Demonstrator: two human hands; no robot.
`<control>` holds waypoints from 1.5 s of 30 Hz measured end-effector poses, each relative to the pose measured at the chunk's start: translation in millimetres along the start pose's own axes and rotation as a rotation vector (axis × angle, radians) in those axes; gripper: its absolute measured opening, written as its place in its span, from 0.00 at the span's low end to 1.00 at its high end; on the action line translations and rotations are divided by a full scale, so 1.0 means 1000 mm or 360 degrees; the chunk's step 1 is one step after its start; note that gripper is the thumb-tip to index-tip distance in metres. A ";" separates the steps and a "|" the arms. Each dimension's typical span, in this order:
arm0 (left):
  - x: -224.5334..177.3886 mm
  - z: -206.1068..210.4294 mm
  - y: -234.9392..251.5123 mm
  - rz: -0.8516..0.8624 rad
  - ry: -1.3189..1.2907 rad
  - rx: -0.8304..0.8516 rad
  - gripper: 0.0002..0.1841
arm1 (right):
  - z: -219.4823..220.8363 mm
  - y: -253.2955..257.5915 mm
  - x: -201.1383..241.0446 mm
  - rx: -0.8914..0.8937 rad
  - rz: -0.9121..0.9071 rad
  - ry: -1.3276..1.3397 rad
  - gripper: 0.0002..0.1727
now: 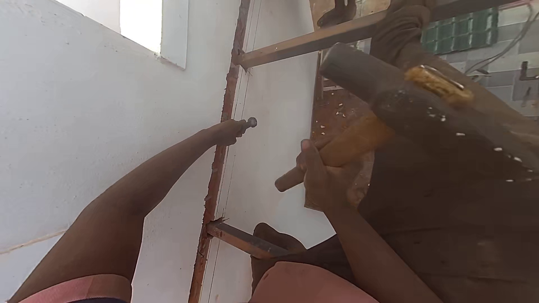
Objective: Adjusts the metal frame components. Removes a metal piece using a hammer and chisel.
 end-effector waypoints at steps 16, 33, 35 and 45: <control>0.034 0.027 -0.071 0.0191 -0.0467 -0.0634 0.06 | -0.011 -0.021 -0.049 0.0472 0.1225 -0.0444 0.10; 0.034 -0.050 0.006 0.0057 -0.0381 -0.0472 0.06 | 0.001 -0.026 -0.044 0.0588 0.1260 -0.0383 0.09; 0.029 -0.052 0.011 0.0049 -0.0371 -0.0377 0.11 | 0.002 -0.012 -0.022 0.0580 0.1051 -0.0314 0.07; 0.024 -0.046 0.019 0.0103 -0.0293 -0.0193 0.15 | 0.037 0.042 -0.022 0.0172 -0.0053 -0.0115 0.07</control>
Point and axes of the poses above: each hand's wrist, its own y-axis towards the middle knuckle, its own z-axis out of the palm, x = y × z, the point moved 2 cm from there along y, towards the middle knuckle, and after that the axes turned 14 degrees about -z, right-handed, at the moved point
